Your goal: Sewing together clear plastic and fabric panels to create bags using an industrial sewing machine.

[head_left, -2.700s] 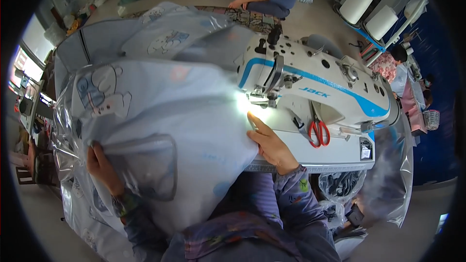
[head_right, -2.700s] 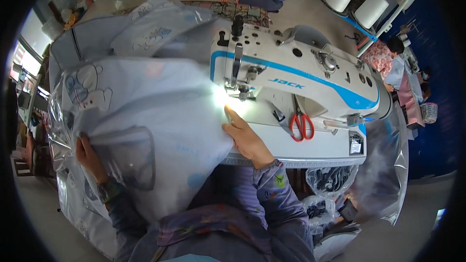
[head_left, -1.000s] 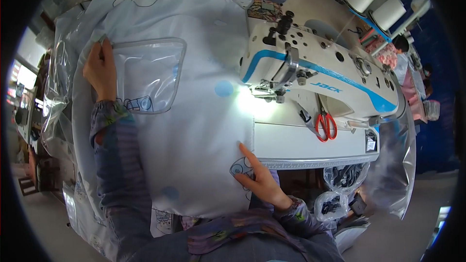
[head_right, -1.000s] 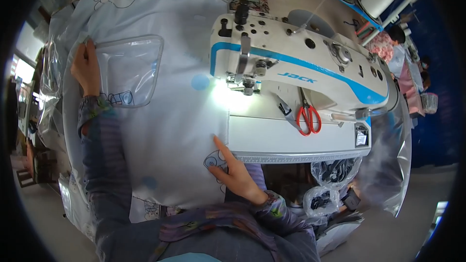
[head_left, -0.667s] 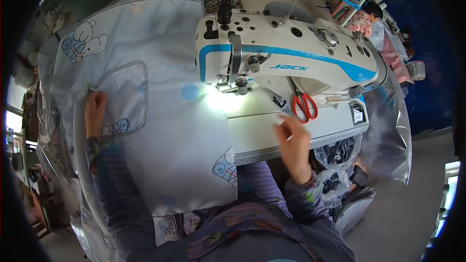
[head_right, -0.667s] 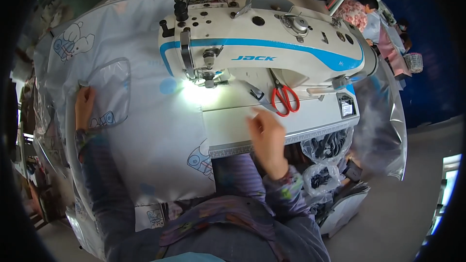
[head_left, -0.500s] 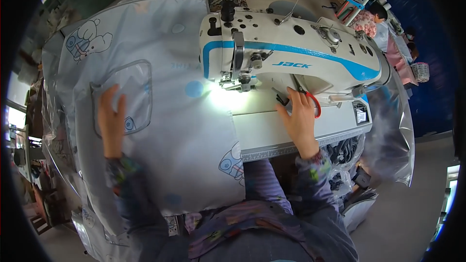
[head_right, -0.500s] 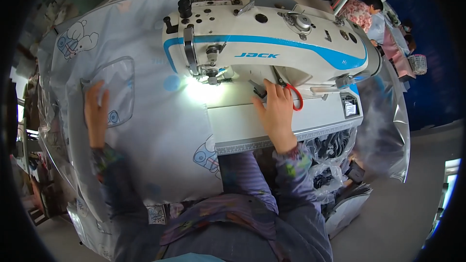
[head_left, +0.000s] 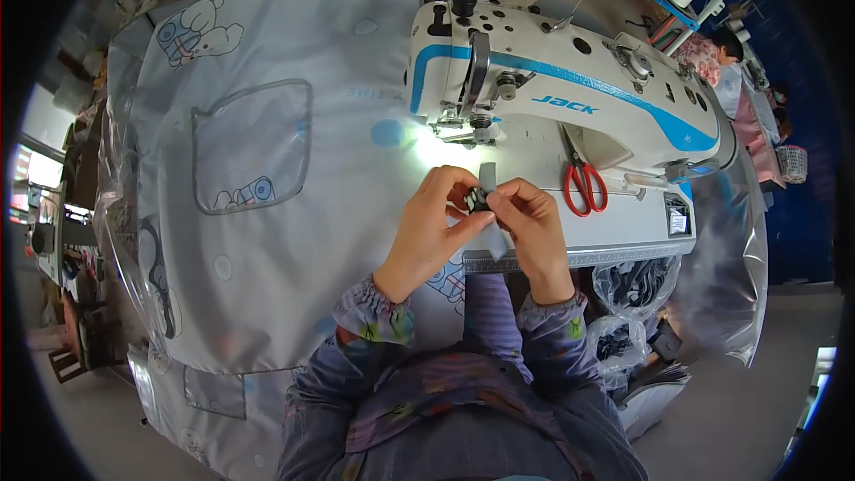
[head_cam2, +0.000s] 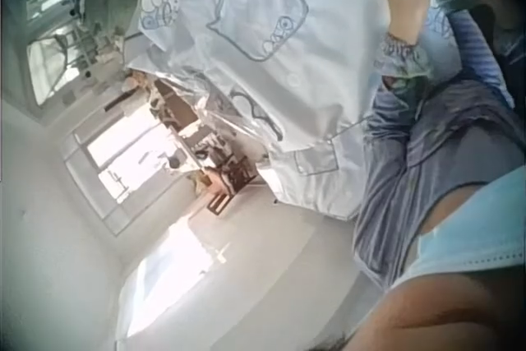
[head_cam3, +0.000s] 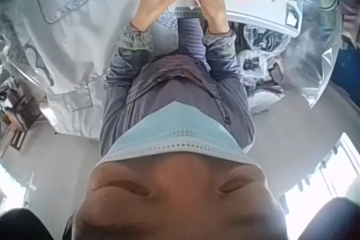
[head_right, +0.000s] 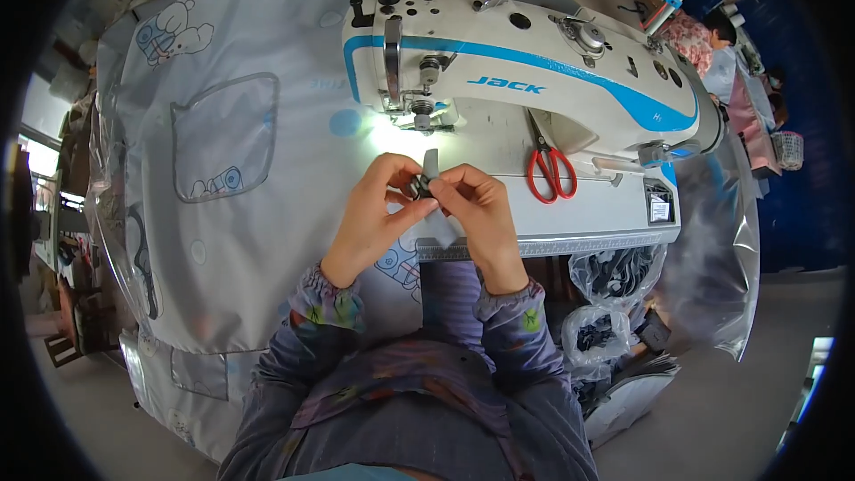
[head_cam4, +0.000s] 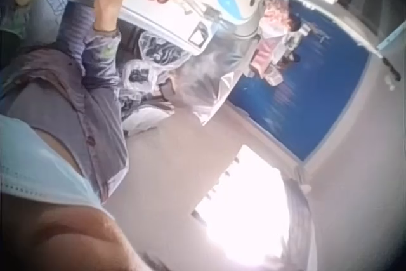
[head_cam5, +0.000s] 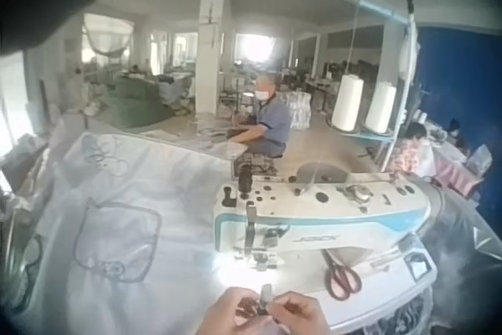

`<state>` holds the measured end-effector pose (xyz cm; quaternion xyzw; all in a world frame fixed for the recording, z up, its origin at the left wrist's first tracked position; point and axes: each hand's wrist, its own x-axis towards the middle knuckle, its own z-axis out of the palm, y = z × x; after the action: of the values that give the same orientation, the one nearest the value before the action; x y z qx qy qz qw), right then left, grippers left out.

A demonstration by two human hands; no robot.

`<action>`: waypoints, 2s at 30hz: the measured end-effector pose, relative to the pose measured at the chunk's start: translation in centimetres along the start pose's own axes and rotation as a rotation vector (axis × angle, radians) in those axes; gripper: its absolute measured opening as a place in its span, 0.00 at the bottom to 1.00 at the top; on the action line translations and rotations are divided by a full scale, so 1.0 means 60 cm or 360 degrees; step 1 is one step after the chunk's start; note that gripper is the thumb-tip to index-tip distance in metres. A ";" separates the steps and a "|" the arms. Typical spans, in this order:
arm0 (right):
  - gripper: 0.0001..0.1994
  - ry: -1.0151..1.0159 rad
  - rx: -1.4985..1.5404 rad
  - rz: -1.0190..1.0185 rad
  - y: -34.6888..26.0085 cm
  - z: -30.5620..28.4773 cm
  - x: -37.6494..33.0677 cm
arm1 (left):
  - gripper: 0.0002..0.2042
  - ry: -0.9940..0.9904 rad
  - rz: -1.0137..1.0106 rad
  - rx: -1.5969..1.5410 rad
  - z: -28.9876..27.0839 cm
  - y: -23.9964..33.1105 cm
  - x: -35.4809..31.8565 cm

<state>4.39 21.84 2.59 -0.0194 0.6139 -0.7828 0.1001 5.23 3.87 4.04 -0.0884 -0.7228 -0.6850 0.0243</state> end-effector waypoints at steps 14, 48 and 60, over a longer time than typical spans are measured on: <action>0.05 0.0121 -0.0168 0.0156 -0.006 0.053 -0.043 | 0.06 -0.0051 -0.0197 -0.0685 -0.047 0.007 -0.030; 0.09 -0.0075 -0.0481 -0.0178 -0.024 0.064 -0.023 | 0.08 -0.0357 -0.0449 -0.0494 -0.077 0.015 -0.054; 0.15 -0.0063 -0.0031 0.0005 -0.017 0.073 -0.010 | 0.08 -0.0053 -0.0289 -0.0230 -0.069 -0.019 -0.055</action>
<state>5.50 17.96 4.70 -0.0350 0.6193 -0.7761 0.1134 7.94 -0.61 2.64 -0.0353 -0.6770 -0.7330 -0.0562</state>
